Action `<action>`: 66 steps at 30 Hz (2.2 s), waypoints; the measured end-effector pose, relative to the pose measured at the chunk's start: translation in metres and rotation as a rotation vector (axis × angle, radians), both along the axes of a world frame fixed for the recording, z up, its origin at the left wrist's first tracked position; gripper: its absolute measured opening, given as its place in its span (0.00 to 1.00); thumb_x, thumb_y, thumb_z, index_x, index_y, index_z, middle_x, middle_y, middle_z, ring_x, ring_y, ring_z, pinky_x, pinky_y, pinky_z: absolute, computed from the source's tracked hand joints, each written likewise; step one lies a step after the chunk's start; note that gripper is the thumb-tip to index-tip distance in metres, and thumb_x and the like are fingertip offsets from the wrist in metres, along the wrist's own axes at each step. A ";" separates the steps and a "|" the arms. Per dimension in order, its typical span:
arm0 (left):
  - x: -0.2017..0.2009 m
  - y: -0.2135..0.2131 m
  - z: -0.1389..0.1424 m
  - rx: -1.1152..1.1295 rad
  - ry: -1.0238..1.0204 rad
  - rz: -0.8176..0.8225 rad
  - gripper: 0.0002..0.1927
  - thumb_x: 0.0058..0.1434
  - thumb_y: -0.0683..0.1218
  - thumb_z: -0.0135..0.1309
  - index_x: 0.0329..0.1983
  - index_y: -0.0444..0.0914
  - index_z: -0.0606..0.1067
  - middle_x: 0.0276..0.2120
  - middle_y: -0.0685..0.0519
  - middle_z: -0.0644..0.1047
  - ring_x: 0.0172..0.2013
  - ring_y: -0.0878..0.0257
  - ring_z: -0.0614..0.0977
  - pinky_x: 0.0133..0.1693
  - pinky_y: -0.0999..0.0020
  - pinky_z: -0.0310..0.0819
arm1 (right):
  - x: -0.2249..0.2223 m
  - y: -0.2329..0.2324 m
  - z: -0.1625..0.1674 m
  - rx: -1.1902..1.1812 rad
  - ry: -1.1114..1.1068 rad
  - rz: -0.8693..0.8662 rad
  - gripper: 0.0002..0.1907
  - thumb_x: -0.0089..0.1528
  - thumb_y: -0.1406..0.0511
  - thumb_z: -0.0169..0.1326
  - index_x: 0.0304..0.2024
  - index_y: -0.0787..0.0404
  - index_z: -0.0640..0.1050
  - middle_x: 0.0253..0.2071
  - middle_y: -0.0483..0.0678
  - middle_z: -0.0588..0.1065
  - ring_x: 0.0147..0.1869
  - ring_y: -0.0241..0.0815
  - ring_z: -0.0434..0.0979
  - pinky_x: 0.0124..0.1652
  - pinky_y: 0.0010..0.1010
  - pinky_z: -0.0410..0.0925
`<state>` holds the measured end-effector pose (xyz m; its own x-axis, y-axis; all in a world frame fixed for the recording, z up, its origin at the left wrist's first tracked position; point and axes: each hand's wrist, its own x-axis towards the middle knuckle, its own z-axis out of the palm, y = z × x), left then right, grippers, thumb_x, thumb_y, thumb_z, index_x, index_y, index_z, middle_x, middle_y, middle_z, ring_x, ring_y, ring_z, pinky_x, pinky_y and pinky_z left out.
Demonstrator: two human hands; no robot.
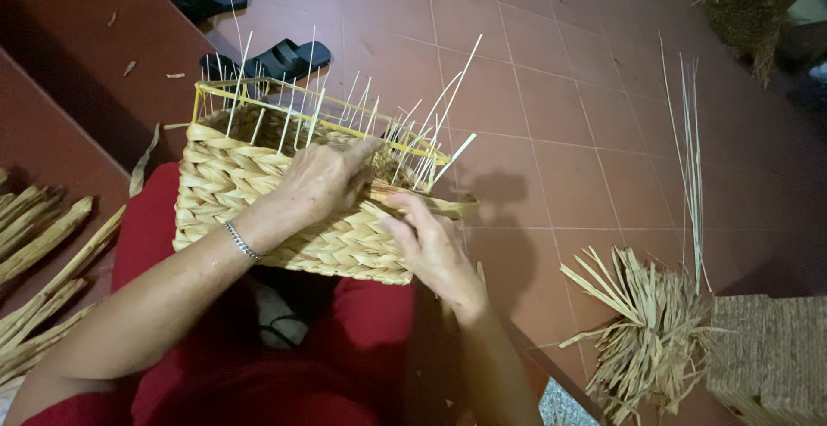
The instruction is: The person weaves a rectangular basket by hand, interlacing dried palm strips through a vertical frame. They repeatedly pull strips through the weave, tighten them, and adjust the basket's shape while seated on the floor.
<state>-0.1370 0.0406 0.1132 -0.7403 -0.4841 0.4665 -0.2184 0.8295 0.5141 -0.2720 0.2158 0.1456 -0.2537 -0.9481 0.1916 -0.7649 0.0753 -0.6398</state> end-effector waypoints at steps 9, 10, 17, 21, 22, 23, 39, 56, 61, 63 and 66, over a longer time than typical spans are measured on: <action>0.023 0.004 0.024 0.376 -0.154 -0.296 0.27 0.58 0.33 0.50 0.62 0.41 0.73 0.49 0.52 0.77 0.44 0.58 0.81 0.48 0.64 0.80 | -0.014 -0.009 0.013 -0.233 0.475 0.021 0.04 0.64 0.68 0.60 0.39 0.64 0.83 0.32 0.49 0.77 0.35 0.44 0.76 0.35 0.36 0.68; 0.026 0.006 0.027 0.462 -0.252 -0.274 0.29 0.58 0.35 0.52 0.64 0.44 0.72 0.48 0.53 0.77 0.42 0.59 0.81 0.47 0.65 0.81 | -0.010 -0.014 0.011 -0.278 0.583 0.030 0.03 0.65 0.69 0.61 0.39 0.64 0.83 0.31 0.49 0.76 0.35 0.43 0.75 0.34 0.36 0.67; 0.020 0.010 0.020 0.203 -0.143 -0.302 0.18 0.53 0.44 0.67 0.46 0.42 0.77 0.39 0.53 0.79 0.40 0.58 0.81 0.42 0.61 0.77 | -0.016 -0.027 0.022 -0.357 0.424 0.012 0.04 0.62 0.68 0.61 0.39 0.60 0.82 0.37 0.47 0.78 0.42 0.41 0.78 0.40 0.33 0.70; 0.013 0.015 0.007 0.195 -0.186 -0.162 0.20 0.66 0.46 0.60 0.59 0.40 0.70 0.35 0.50 0.76 0.36 0.58 0.79 0.39 0.62 0.76 | -0.041 -0.033 0.024 -0.024 -0.047 -0.041 0.06 0.61 0.64 0.61 0.38 0.60 0.83 0.38 0.46 0.79 0.40 0.39 0.81 0.40 0.30 0.74; 0.013 0.016 0.005 0.250 -0.197 -0.124 0.24 0.67 0.46 0.58 0.65 0.41 0.67 0.35 0.50 0.76 0.35 0.58 0.78 0.39 0.64 0.77 | -0.044 -0.035 0.021 -0.049 -0.114 -0.011 0.07 0.61 0.64 0.60 0.38 0.60 0.82 0.38 0.46 0.79 0.42 0.38 0.81 0.42 0.31 0.75; 0.013 0.017 0.004 0.307 -0.210 -0.088 0.28 0.68 0.45 0.55 0.70 0.41 0.64 0.36 0.50 0.76 0.34 0.59 0.78 0.39 0.65 0.77 | -0.045 -0.035 0.017 -0.009 -0.054 -0.027 0.07 0.62 0.63 0.59 0.39 0.59 0.82 0.37 0.45 0.80 0.39 0.39 0.81 0.39 0.32 0.75; -0.003 -0.002 -0.017 -0.100 0.031 -0.133 0.13 0.58 0.38 0.60 0.37 0.34 0.66 0.24 0.45 0.75 0.26 0.49 0.81 0.29 0.56 0.78 | -0.028 -0.023 -0.039 -0.161 0.057 -0.127 0.13 0.63 0.59 0.64 0.32 0.63 0.78 0.27 0.49 0.79 0.28 0.41 0.83 0.33 0.34 0.75; -0.024 0.003 -0.008 -0.204 -0.203 -0.127 0.12 0.57 0.38 0.59 0.44 0.32 0.72 0.34 0.43 0.77 0.28 0.49 0.81 0.27 0.55 0.76 | -0.003 0.022 -0.018 -0.304 0.461 -0.037 0.16 0.54 0.62 0.69 0.36 0.61 0.76 0.34 0.50 0.75 0.40 0.48 0.75 0.37 0.40 0.70; -0.031 0.001 -0.006 0.110 -0.247 -0.209 0.09 0.63 0.39 0.53 0.46 0.37 0.78 0.35 0.46 0.80 0.33 0.55 0.82 0.35 0.61 0.80 | -0.008 0.020 -0.016 -0.253 0.223 0.025 0.09 0.60 0.68 0.63 0.37 0.61 0.74 0.32 0.49 0.78 0.35 0.43 0.80 0.36 0.36 0.73; -0.026 0.000 -0.003 0.181 -0.181 -0.270 0.15 0.59 0.37 0.54 0.49 0.36 0.78 0.38 0.46 0.80 0.36 0.56 0.82 0.37 0.62 0.81 | -0.014 0.021 -0.011 -0.081 0.046 -0.044 0.07 0.61 0.68 0.61 0.37 0.61 0.75 0.31 0.47 0.79 0.32 0.40 0.81 0.32 0.35 0.74; -0.012 -0.002 0.006 0.292 -0.272 -0.338 0.22 0.57 0.35 0.54 0.56 0.36 0.75 0.42 0.47 0.80 0.40 0.55 0.82 0.44 0.60 0.80 | -0.022 0.021 -0.002 0.146 -0.129 -0.151 0.08 0.62 0.67 0.59 0.41 0.60 0.74 0.30 0.46 0.78 0.30 0.40 0.79 0.30 0.35 0.73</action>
<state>-0.1495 0.0384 0.1191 -0.9535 -0.2779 0.1170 -0.1207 0.7072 0.6966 -0.2943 0.2367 0.1440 -0.4079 -0.9130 0.0119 -0.6505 0.2814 -0.7055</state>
